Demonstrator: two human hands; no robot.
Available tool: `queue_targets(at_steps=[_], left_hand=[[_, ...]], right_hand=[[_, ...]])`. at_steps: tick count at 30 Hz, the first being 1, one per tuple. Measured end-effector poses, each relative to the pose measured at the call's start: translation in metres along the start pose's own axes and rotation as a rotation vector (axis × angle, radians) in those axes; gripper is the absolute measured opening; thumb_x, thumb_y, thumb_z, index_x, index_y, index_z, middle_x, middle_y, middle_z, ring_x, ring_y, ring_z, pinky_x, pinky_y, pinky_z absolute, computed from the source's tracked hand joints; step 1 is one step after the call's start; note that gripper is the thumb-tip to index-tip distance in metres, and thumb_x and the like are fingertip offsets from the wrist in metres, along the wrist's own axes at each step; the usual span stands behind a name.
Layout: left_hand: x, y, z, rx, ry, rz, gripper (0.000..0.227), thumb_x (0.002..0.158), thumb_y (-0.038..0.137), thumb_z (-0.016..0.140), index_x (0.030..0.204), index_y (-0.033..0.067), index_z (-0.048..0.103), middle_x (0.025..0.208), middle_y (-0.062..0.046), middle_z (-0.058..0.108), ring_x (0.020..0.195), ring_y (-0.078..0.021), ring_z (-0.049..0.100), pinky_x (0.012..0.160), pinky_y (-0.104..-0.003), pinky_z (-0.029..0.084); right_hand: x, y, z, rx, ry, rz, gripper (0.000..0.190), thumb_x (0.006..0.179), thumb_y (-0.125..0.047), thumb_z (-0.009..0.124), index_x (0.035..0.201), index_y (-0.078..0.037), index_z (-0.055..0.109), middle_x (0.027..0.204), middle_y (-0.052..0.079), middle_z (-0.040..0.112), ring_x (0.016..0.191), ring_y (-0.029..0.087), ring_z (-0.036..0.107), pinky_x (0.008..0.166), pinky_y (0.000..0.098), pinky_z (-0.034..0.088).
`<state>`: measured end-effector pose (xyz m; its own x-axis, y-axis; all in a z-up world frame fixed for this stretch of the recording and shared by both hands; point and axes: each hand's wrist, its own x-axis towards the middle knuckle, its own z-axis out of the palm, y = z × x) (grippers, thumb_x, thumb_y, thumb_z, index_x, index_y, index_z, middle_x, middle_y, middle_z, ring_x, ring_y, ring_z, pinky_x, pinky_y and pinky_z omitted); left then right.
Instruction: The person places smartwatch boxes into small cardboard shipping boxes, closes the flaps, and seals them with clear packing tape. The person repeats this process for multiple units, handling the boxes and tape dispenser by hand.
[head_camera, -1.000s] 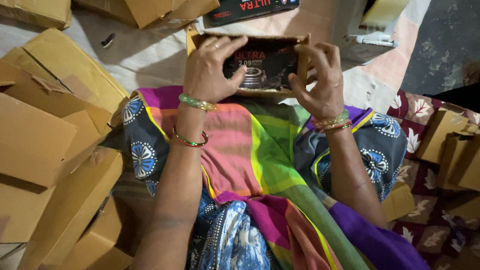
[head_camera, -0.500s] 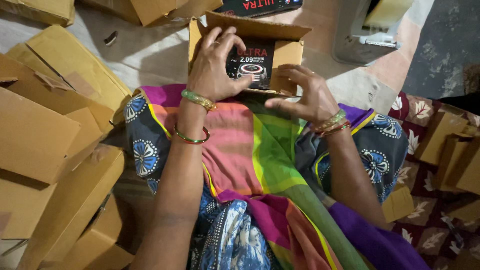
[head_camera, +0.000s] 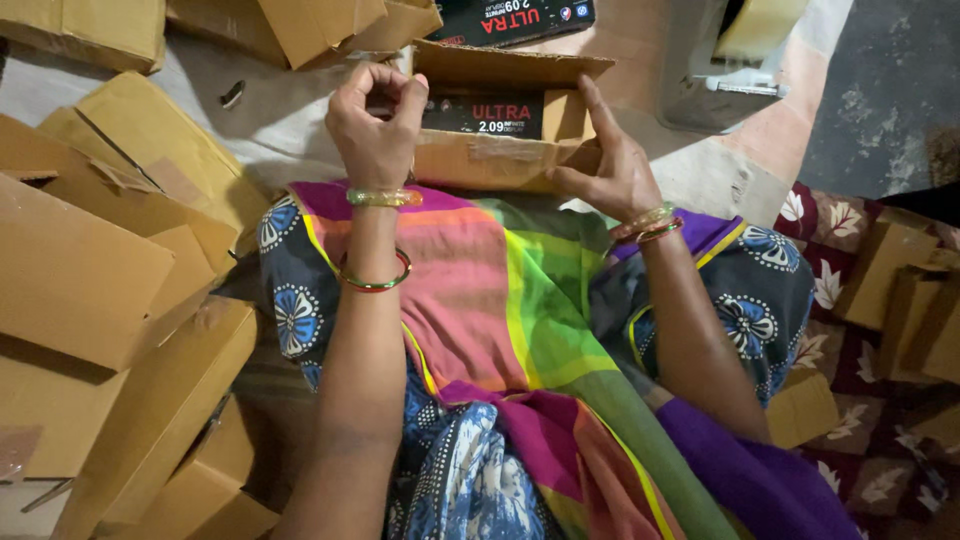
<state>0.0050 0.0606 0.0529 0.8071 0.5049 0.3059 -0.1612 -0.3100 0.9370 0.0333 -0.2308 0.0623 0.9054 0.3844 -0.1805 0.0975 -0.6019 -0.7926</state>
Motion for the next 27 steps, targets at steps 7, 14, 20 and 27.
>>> queue_targets(at_steps=[7,14,20,27], left_hand=[[0.009,-0.036,0.001,-0.074,-0.088,-0.041,0.021,0.081,0.003,0.086,0.079,0.0039,0.065,0.075,0.001,0.07,0.067,-0.0052,0.064,0.065,-0.023,0.054],[0.012,-0.041,-0.002,-0.233,-0.278,-0.198,0.024,0.08,0.003,0.087,0.085,0.0039,0.064,0.073,0.003,0.067,0.062,-0.001,0.057,0.056,-0.02,0.045],[0.01,-0.03,-0.004,-0.05,-0.323,-0.121,0.022,0.075,0.0,0.076,0.088,0.0058,0.058,0.068,0.005,0.059,0.059,0.0001,0.052,0.055,-0.018,0.041],[0.011,-0.041,-0.005,-0.106,-0.408,-0.155,0.021,0.077,-0.002,0.073,0.082,0.0054,0.055,0.068,0.006,0.053,0.06,-0.0002,0.046,0.054,-0.02,0.036]], right_hand=[[-0.004,-0.002,-0.011,-0.099,-0.039,-0.469,0.07,0.072,-0.013,0.089,0.136,-0.003,0.062,0.154,0.034,0.041,0.139,0.038,0.049,0.094,0.0422,0.055],[-0.01,-0.001,-0.02,0.161,-0.338,-0.195,0.059,0.077,-0.014,0.087,0.133,-0.009,0.07,0.165,0.019,0.045,0.153,0.032,0.033,0.104,0.0393,0.057],[-0.002,-0.014,-0.004,0.218,-0.261,-0.203,0.132,0.069,-0.012,0.089,0.166,-0.022,-0.001,0.172,0.017,0.018,0.117,0.025,0.068,0.091,0.0406,0.061],[0.0,-0.014,-0.003,0.19,-0.281,-0.107,0.142,0.073,-0.019,0.092,0.167,-0.022,-0.014,0.141,0.015,0.063,0.091,0.019,0.072,0.083,0.0348,0.059]])
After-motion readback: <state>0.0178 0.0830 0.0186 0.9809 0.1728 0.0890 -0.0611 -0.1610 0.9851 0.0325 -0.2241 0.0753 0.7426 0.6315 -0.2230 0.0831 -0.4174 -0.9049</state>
